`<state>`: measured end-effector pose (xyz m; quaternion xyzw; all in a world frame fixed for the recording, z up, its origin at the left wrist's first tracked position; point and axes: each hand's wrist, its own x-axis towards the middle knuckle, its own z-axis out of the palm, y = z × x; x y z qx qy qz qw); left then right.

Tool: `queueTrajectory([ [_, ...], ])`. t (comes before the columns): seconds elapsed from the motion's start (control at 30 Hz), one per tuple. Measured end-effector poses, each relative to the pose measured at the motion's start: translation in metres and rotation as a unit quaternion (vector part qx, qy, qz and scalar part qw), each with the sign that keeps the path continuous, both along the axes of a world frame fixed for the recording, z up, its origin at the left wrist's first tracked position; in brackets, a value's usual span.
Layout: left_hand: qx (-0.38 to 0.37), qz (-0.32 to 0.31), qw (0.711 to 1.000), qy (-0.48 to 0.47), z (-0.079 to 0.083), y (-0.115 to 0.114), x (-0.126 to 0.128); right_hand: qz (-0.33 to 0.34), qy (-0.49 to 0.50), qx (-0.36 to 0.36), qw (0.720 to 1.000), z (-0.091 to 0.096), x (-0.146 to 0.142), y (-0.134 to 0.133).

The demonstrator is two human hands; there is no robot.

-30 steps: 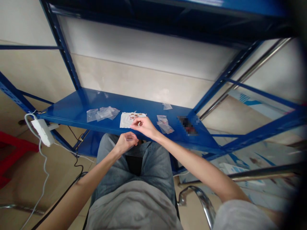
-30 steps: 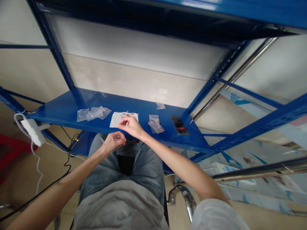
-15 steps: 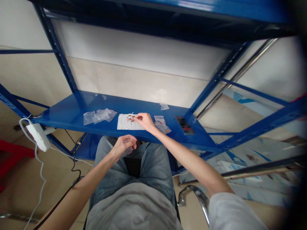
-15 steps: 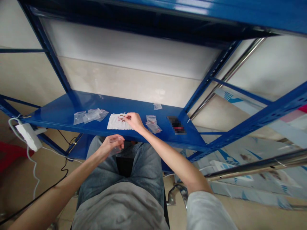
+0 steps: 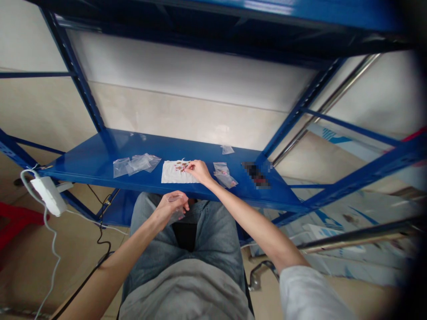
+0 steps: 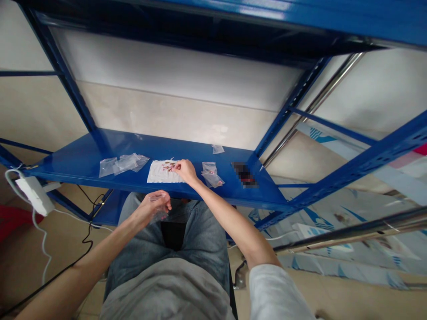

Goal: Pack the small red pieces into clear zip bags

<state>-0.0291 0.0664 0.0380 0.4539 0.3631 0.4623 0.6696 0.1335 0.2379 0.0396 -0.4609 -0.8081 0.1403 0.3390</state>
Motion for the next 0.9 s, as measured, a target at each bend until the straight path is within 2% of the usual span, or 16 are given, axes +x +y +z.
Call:
queueTrajectory([
  [0.13,-0.005,-0.004,1.0,0.014,0.002,0.0,-0.003,-0.013,0.022,-0.03,0.999,0.011,-0.005,-0.003],
  [0.2,-0.005,-0.002,1.0,0.022,0.001,0.002,-0.005,0.009,0.06,-0.047,0.997,0.022,-0.007,-0.013],
  [0.3,-0.004,0.002,1.0,0.03,0.0,0.006,-0.006,0.119,0.097,-0.08,0.985,0.043,-0.012,-0.04],
  [0.4,0.002,-0.003,0.999,0.041,-0.001,0.007,-0.005,0.239,0.058,-0.099,0.964,0.063,-0.018,-0.073],
  [0.47,0.007,-0.006,0.999,0.048,-0.001,0.006,-0.005,0.284,0.015,-0.098,0.954,0.071,-0.02,-0.089],
  [0.53,0.016,-0.006,0.999,0.05,0.001,0.004,-0.005,0.297,-0.01,-0.089,0.951,0.073,-0.022,-0.096],
  [0.67,0.037,-0.004,0.999,0.04,0.003,0.003,-0.007,0.229,0.024,-0.068,0.971,0.067,-0.02,-0.08],
  [0.8,0.03,-0.001,0.999,0.032,0.003,0.004,-0.007,0.138,0.091,-0.064,0.984,0.052,-0.011,-0.035],
  [0.9,0.013,-0.005,1.0,0.023,0.003,0.004,-0.006,0.03,0.11,-0.038,0.993,0.041,0.0,0.004],
])
